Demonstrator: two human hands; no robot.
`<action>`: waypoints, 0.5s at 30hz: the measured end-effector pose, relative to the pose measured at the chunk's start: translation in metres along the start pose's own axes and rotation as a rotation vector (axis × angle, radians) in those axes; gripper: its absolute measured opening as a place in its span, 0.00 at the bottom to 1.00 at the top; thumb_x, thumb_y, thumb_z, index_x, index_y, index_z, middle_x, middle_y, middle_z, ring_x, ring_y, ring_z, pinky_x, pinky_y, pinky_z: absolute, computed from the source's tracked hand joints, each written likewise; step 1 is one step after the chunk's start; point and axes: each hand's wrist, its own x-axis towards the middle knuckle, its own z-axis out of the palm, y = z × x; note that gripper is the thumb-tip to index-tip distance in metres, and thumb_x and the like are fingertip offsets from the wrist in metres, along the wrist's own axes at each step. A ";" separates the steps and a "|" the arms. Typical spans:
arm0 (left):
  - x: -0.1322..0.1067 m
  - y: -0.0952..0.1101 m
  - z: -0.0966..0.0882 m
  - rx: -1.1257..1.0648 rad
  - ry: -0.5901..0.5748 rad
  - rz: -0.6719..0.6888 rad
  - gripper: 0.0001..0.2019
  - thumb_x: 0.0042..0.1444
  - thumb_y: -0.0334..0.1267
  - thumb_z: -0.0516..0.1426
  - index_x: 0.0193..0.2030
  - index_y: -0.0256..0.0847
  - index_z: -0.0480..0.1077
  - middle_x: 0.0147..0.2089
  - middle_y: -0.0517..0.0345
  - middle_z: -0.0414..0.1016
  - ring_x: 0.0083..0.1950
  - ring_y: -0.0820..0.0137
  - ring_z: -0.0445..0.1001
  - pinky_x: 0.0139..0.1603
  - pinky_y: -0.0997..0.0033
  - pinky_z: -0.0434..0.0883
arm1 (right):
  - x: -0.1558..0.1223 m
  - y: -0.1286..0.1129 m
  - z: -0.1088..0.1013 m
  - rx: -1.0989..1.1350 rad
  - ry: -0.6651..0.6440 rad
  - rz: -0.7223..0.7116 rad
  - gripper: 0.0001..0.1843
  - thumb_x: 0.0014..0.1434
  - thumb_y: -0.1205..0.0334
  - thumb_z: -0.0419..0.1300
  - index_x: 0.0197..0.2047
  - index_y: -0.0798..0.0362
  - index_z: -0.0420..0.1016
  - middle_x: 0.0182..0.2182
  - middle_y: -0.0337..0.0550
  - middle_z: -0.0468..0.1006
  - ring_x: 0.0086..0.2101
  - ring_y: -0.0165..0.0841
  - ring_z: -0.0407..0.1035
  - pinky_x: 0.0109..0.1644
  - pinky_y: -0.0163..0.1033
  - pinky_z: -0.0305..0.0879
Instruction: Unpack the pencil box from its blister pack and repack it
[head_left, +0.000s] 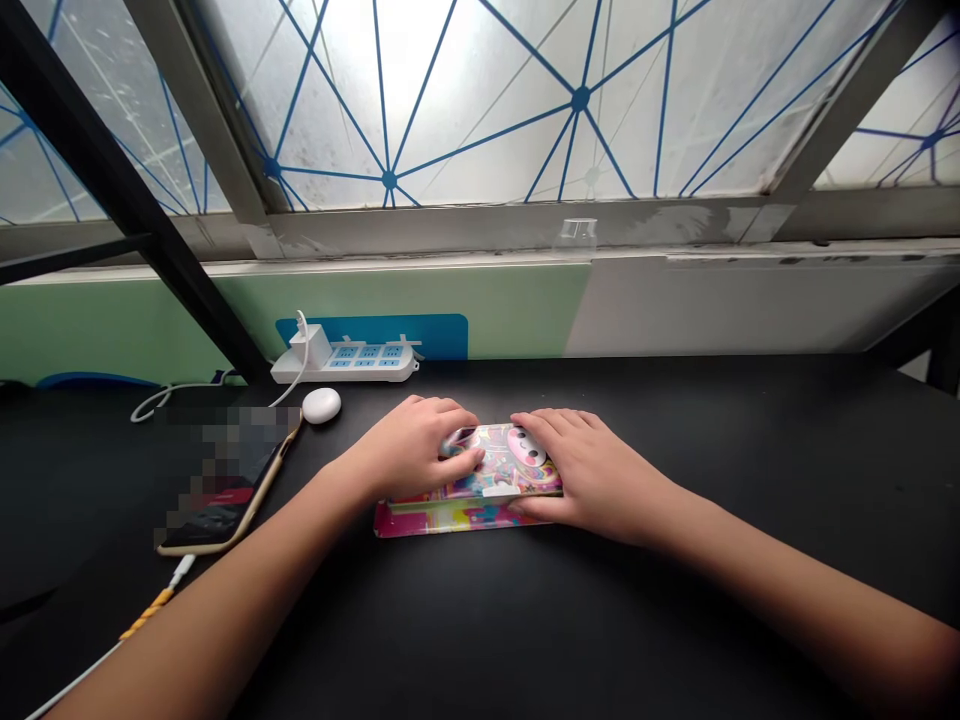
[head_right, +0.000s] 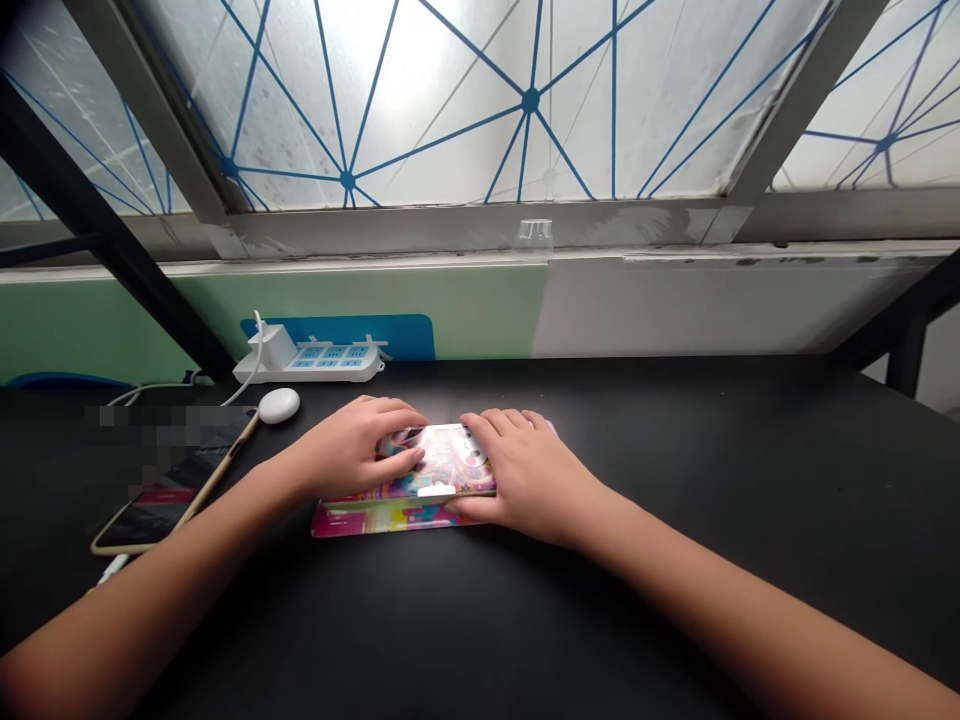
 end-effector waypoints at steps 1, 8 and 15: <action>-0.001 0.001 -0.001 0.031 -0.007 0.003 0.19 0.66 0.50 0.56 0.55 0.41 0.75 0.52 0.50 0.80 0.52 0.57 0.77 0.57 0.55 0.68 | 0.000 -0.001 0.001 -0.012 0.007 0.002 0.42 0.56 0.35 0.64 0.65 0.53 0.66 0.58 0.58 0.76 0.56 0.54 0.70 0.60 0.60 0.64; -0.003 -0.002 -0.002 -0.001 -0.037 -0.019 0.33 0.59 0.61 0.61 0.64 0.43 0.68 0.57 0.48 0.77 0.54 0.55 0.77 0.54 0.58 0.71 | 0.001 -0.003 0.006 -0.074 0.088 0.022 0.43 0.55 0.34 0.65 0.63 0.56 0.67 0.52 0.59 0.78 0.50 0.54 0.72 0.53 0.57 0.67; -0.003 0.004 -0.003 0.137 0.120 0.103 0.41 0.52 0.62 0.65 0.65 0.36 0.66 0.57 0.42 0.74 0.54 0.52 0.73 0.56 0.52 0.71 | 0.003 0.004 0.010 -0.054 0.353 -0.101 0.45 0.53 0.39 0.69 0.65 0.58 0.65 0.53 0.61 0.76 0.52 0.54 0.70 0.56 0.58 0.64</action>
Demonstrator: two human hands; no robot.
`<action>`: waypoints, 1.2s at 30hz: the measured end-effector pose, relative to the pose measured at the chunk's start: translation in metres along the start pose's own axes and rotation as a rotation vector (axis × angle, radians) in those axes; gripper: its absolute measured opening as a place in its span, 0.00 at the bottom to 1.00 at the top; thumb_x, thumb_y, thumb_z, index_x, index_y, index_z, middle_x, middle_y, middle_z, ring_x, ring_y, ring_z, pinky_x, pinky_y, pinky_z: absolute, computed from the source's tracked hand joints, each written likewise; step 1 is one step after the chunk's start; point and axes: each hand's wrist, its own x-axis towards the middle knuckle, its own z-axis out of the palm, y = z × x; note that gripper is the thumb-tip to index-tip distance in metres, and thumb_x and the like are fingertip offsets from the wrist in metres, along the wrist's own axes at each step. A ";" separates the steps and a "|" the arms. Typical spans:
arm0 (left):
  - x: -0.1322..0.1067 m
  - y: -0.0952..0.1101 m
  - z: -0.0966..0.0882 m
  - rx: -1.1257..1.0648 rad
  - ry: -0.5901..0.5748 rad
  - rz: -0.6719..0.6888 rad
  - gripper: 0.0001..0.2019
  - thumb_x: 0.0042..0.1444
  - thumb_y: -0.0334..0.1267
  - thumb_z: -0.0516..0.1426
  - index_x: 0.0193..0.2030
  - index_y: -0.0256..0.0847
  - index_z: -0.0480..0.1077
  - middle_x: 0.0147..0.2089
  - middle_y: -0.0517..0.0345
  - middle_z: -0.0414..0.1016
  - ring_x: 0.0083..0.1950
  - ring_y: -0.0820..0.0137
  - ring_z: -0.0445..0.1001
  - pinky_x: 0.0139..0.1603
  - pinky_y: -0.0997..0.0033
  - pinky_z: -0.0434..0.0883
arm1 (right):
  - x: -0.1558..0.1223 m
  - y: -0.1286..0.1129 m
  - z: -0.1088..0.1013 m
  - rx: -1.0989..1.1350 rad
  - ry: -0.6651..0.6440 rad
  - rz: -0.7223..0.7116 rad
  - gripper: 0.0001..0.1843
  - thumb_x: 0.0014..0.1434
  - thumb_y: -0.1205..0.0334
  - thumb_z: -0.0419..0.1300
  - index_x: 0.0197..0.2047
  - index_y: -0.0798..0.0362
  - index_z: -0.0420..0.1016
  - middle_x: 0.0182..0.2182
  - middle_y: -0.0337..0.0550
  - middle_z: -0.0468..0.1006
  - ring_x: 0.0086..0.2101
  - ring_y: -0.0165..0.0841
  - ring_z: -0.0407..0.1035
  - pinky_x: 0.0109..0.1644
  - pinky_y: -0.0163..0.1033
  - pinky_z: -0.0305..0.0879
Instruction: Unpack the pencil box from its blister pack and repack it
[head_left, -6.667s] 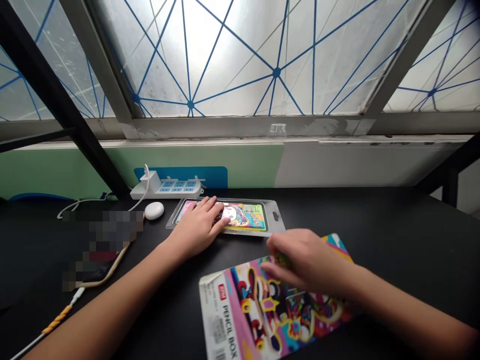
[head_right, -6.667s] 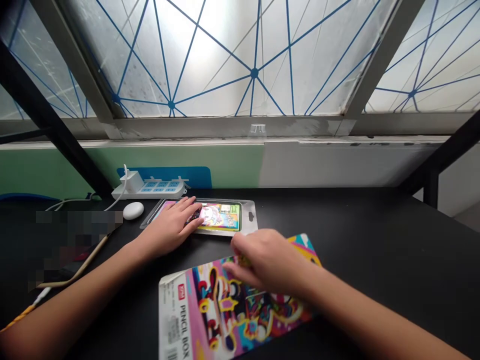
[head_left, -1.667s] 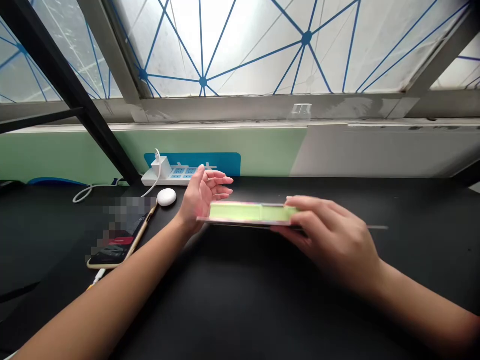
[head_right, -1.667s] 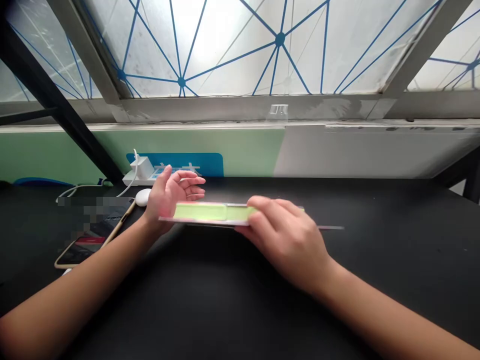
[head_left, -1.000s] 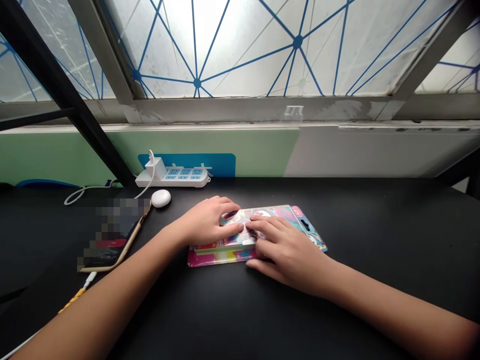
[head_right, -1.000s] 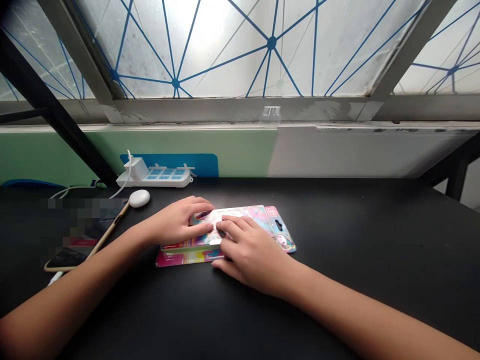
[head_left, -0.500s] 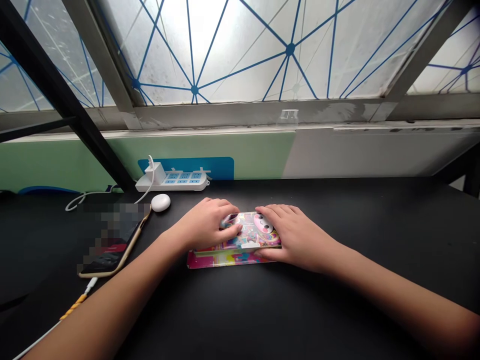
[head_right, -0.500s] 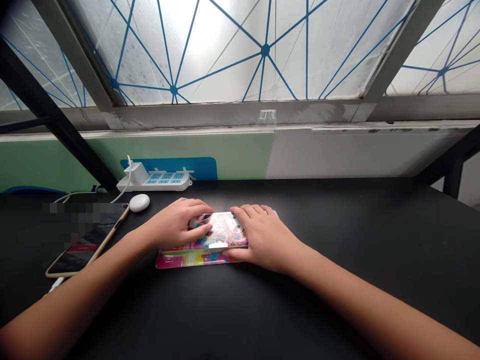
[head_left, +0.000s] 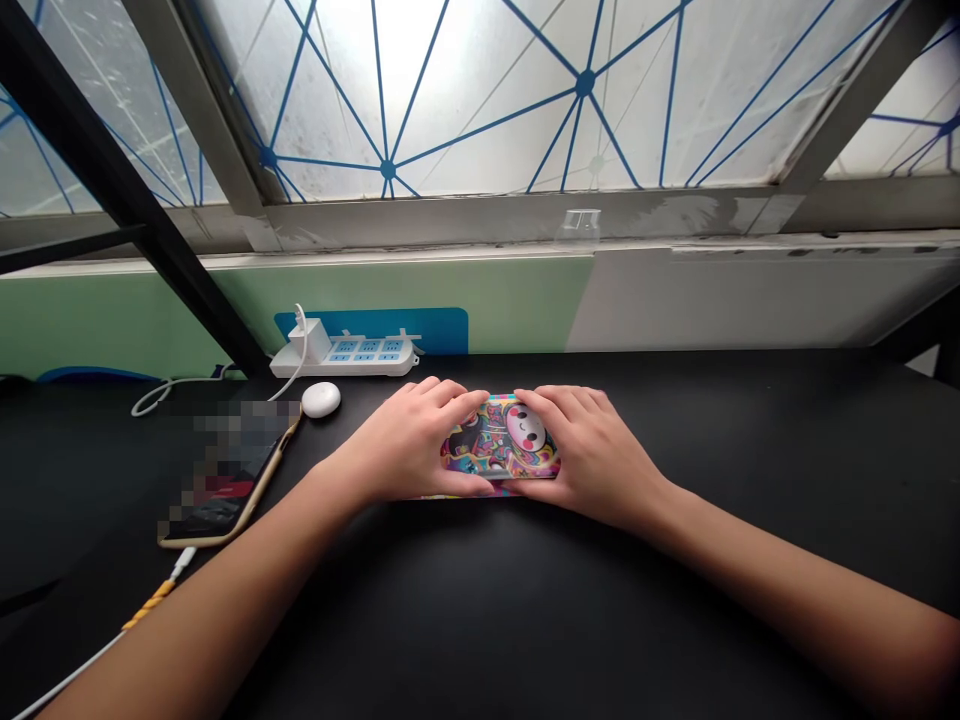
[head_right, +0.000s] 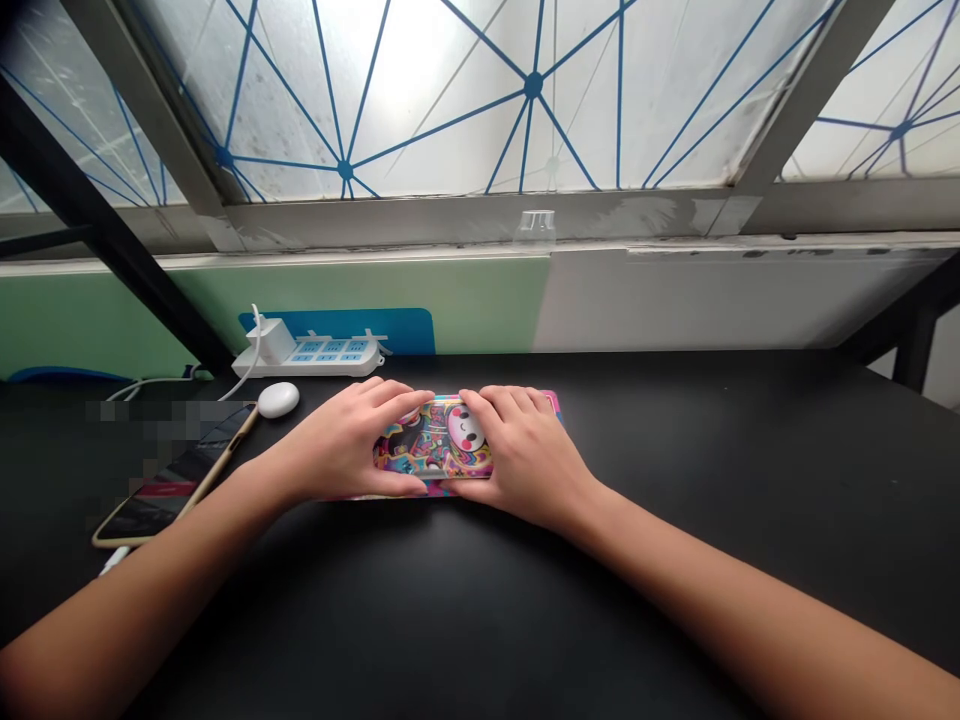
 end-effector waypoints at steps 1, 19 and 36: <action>0.000 0.002 -0.001 0.022 0.014 0.012 0.41 0.52 0.61 0.65 0.66 0.35 0.66 0.57 0.42 0.74 0.53 0.52 0.73 0.55 0.52 0.71 | 0.001 0.001 0.000 0.013 0.026 -0.015 0.46 0.53 0.39 0.69 0.65 0.58 0.65 0.53 0.61 0.76 0.52 0.54 0.70 0.56 0.58 0.63; 0.001 0.007 0.001 0.129 0.122 0.095 0.37 0.54 0.54 0.65 0.66 0.39 0.64 0.56 0.43 0.75 0.53 0.52 0.73 0.54 0.52 0.71 | 0.010 0.026 -0.019 0.438 0.065 0.098 0.10 0.68 0.61 0.57 0.50 0.49 0.76 0.41 0.47 0.78 0.44 0.42 0.71 0.47 0.49 0.69; 0.001 0.017 0.009 0.326 0.305 0.022 0.32 0.66 0.52 0.58 0.71 0.38 0.59 0.74 0.33 0.59 0.73 0.43 0.58 0.71 0.37 0.53 | 0.004 0.006 -0.040 -0.171 0.105 -0.083 0.27 0.62 0.45 0.65 0.56 0.55 0.71 0.45 0.54 0.80 0.40 0.47 0.74 0.44 0.49 0.68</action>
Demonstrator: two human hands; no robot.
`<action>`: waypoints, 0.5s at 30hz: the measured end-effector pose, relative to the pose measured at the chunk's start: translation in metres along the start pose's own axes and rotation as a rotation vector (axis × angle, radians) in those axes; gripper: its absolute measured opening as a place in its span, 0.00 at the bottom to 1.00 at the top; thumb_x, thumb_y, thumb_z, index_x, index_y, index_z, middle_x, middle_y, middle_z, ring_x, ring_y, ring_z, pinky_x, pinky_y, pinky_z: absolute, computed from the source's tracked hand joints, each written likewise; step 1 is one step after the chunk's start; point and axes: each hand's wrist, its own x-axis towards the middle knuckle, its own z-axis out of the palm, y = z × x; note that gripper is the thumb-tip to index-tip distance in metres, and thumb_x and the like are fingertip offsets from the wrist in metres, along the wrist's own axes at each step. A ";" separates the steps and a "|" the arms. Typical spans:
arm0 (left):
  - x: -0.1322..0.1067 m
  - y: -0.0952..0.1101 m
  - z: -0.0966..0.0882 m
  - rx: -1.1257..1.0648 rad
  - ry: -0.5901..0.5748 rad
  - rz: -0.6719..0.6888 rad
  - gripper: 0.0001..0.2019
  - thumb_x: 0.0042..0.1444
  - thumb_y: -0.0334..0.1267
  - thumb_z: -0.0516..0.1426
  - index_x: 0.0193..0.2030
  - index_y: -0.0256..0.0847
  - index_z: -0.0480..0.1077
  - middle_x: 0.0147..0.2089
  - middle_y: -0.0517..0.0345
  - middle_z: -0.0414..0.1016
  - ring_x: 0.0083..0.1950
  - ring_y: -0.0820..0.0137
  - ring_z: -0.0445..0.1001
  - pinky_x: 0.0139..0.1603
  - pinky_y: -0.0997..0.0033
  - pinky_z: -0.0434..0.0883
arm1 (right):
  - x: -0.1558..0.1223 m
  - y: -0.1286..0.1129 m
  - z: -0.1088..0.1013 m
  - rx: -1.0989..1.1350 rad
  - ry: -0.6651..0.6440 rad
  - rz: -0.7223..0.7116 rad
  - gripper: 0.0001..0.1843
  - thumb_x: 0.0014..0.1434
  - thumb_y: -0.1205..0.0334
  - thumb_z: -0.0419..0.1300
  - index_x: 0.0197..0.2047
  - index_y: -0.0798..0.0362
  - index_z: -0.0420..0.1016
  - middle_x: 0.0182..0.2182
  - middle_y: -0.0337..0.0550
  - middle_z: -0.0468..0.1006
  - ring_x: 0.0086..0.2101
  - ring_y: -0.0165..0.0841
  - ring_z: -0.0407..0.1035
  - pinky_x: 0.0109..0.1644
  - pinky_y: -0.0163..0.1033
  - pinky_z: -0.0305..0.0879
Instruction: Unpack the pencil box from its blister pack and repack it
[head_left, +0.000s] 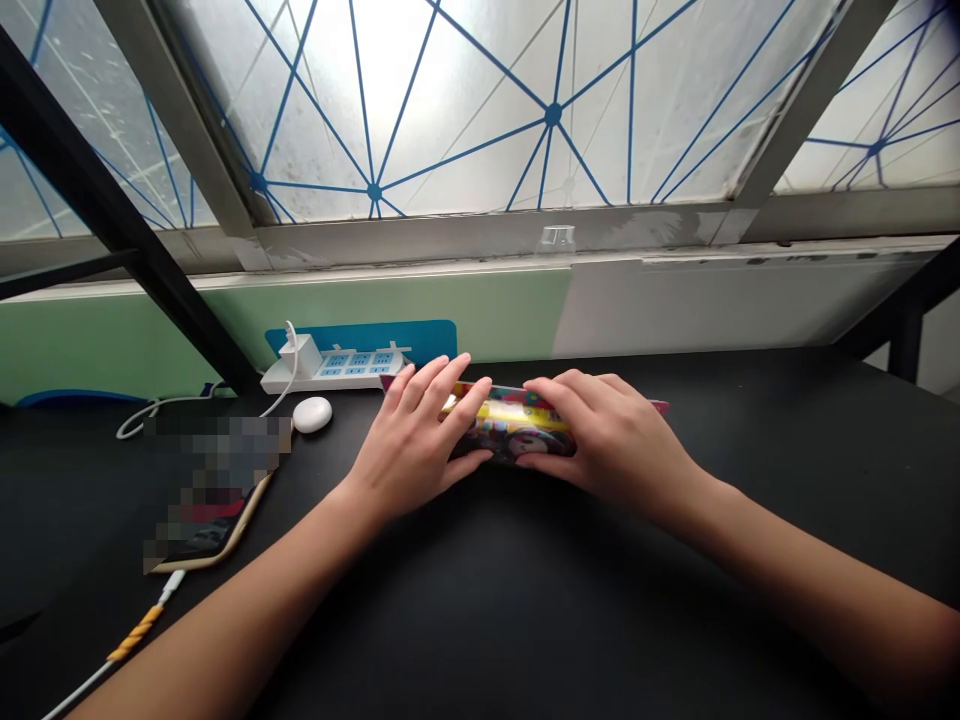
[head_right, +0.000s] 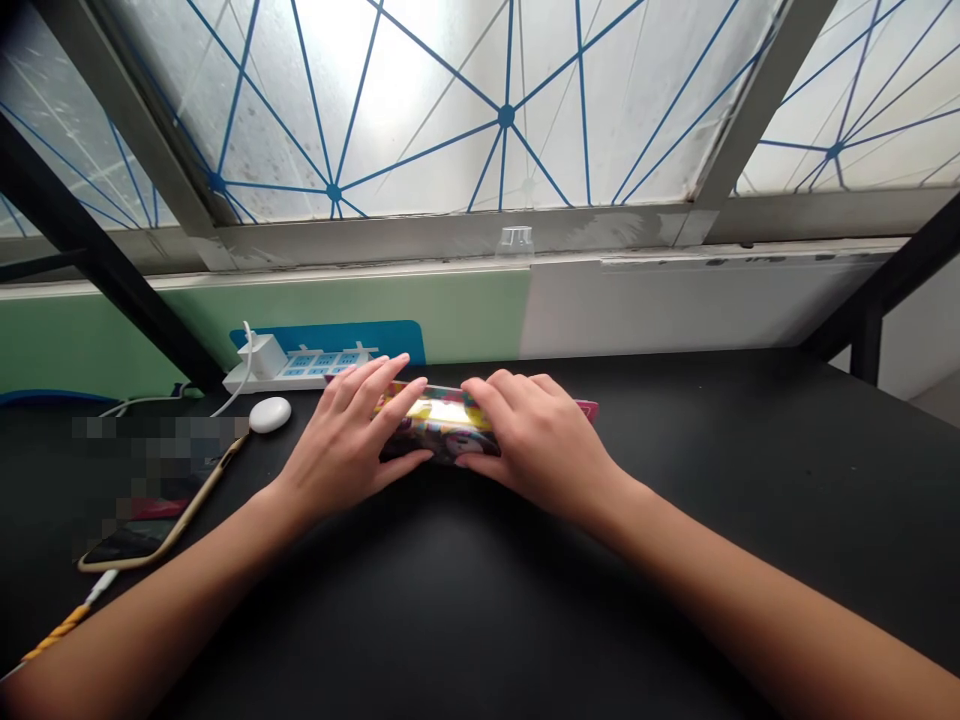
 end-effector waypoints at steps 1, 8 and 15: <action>0.000 0.001 -0.001 0.014 -0.003 -0.017 0.31 0.66 0.49 0.58 0.71 0.39 0.59 0.73 0.34 0.60 0.73 0.42 0.58 0.71 0.35 0.51 | -0.001 -0.003 0.000 -0.033 -0.018 -0.036 0.21 0.64 0.49 0.63 0.53 0.54 0.72 0.43 0.54 0.80 0.38 0.46 0.74 0.42 0.48 0.67; 0.001 0.012 -0.004 -0.015 -0.226 0.008 0.15 0.68 0.44 0.56 0.56 0.38 0.72 0.50 0.45 0.81 0.47 0.54 0.80 0.49 0.54 0.72 | -0.009 -0.019 0.010 -0.074 -0.138 -0.101 0.11 0.64 0.70 0.55 0.49 0.55 0.73 0.41 0.52 0.83 0.39 0.45 0.78 0.40 0.46 0.70; 0.004 0.014 -0.003 -0.007 -0.332 0.046 0.15 0.67 0.48 0.56 0.46 0.37 0.76 0.41 0.47 0.79 0.45 0.52 0.78 0.45 0.52 0.72 | -0.011 -0.025 0.028 0.026 -0.257 -0.118 0.27 0.65 0.55 0.62 0.62 0.61 0.70 0.56 0.62 0.77 0.56 0.55 0.71 0.58 0.58 0.71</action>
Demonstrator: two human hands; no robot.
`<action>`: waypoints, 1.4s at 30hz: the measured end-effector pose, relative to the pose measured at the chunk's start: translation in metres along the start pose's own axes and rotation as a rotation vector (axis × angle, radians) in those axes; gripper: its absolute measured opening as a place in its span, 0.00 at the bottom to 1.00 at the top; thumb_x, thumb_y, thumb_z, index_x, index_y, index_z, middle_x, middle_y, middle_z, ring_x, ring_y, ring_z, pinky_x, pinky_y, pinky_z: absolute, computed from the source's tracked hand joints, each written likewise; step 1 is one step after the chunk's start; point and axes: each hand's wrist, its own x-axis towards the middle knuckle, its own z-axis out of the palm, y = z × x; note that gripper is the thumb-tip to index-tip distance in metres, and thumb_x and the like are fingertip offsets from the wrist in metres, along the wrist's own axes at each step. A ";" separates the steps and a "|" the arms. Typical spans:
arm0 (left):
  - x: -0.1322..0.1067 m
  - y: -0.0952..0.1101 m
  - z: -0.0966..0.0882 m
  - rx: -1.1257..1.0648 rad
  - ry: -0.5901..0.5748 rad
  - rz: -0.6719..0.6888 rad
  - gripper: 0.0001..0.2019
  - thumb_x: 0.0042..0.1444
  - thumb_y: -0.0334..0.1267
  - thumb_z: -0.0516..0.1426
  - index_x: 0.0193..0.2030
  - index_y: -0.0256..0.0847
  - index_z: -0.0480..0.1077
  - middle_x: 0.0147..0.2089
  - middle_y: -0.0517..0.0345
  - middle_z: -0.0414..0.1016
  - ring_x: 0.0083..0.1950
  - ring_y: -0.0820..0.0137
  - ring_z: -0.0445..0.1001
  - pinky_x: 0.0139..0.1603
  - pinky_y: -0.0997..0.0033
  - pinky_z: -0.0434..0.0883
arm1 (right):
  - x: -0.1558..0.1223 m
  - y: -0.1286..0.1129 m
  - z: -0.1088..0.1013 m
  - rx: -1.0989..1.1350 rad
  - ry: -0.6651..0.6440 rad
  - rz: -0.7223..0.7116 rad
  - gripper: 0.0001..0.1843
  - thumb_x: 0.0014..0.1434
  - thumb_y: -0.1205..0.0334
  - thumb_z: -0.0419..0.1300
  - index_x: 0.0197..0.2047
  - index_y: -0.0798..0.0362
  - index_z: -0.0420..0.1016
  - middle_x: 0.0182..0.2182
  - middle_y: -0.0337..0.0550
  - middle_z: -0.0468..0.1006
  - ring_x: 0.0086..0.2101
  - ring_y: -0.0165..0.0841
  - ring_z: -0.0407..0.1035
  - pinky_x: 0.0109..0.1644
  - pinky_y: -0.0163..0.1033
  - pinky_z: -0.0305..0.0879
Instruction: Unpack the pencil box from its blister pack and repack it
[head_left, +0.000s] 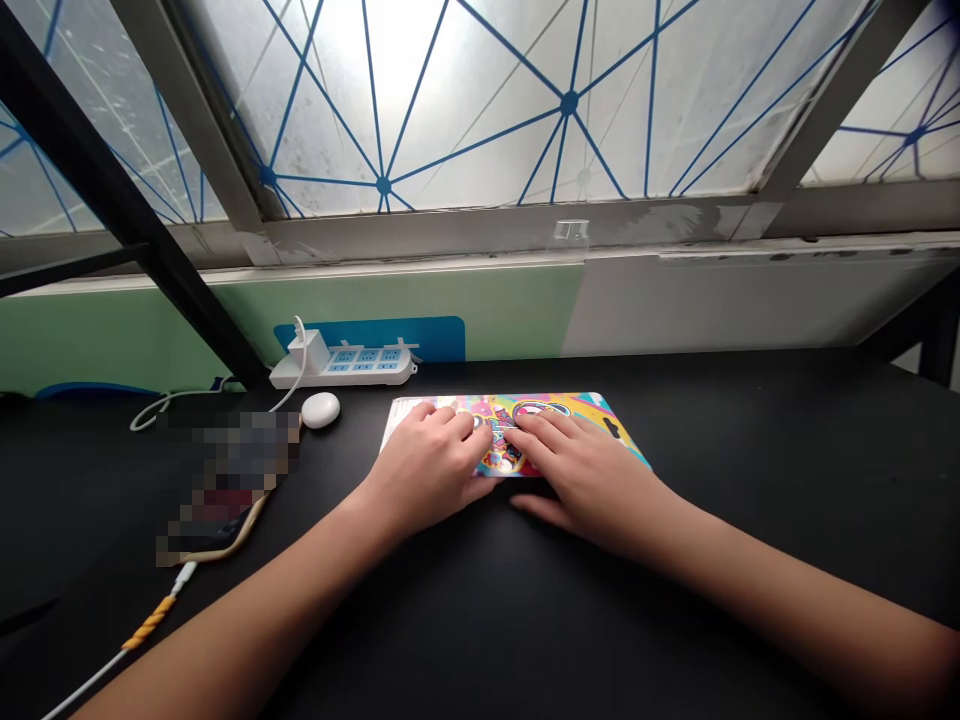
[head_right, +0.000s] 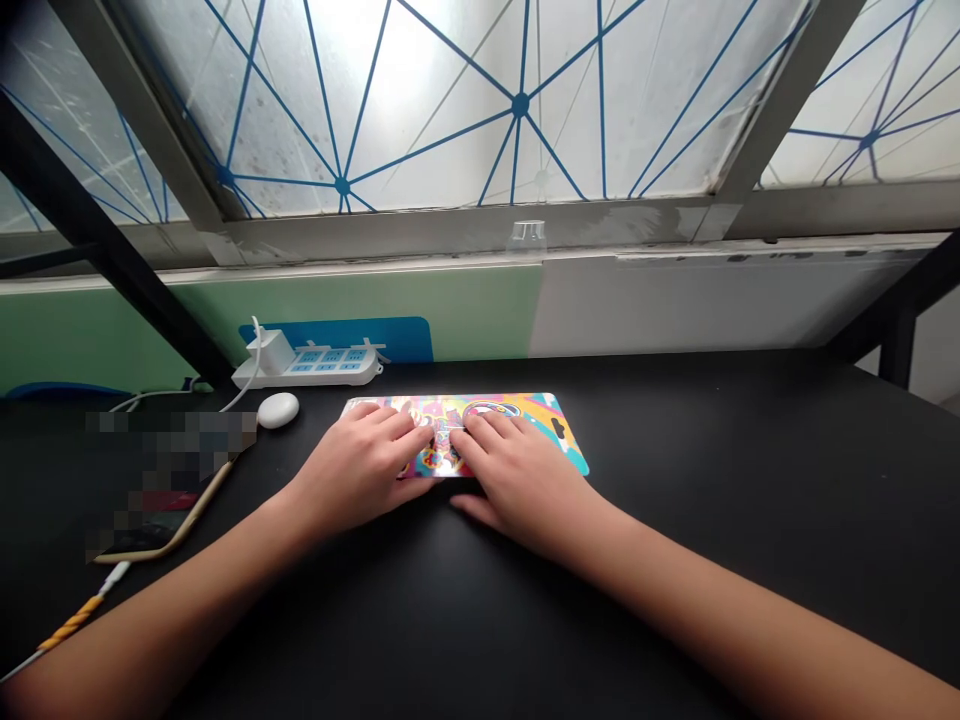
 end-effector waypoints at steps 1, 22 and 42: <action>0.000 -0.001 0.000 -0.021 0.004 -0.002 0.17 0.67 0.51 0.56 0.47 0.37 0.76 0.41 0.46 0.79 0.45 0.52 0.77 0.45 0.51 0.72 | 0.000 0.000 0.001 0.032 -0.013 0.011 0.33 0.63 0.48 0.63 0.64 0.62 0.68 0.59 0.63 0.75 0.59 0.57 0.68 0.60 0.61 0.69; -0.004 -0.019 0.009 -0.355 -0.232 -0.246 0.48 0.58 0.76 0.47 0.76 0.46 0.54 0.79 0.48 0.50 0.78 0.49 0.50 0.75 0.36 0.47 | -0.004 0.032 -0.046 0.476 -0.549 0.116 0.48 0.64 0.29 0.52 0.77 0.44 0.46 0.75 0.42 0.46 0.73 0.50 0.41 0.74 0.61 0.45; -0.007 -0.019 0.009 -0.356 -0.112 -0.151 0.51 0.46 0.74 0.61 0.71 0.43 0.62 0.70 0.40 0.66 0.69 0.46 0.64 0.69 0.41 0.59 | 0.002 -0.022 -0.004 0.139 -0.205 -0.016 0.52 0.61 0.33 0.59 0.76 0.57 0.51 0.74 0.57 0.51 0.71 0.56 0.48 0.70 0.68 0.55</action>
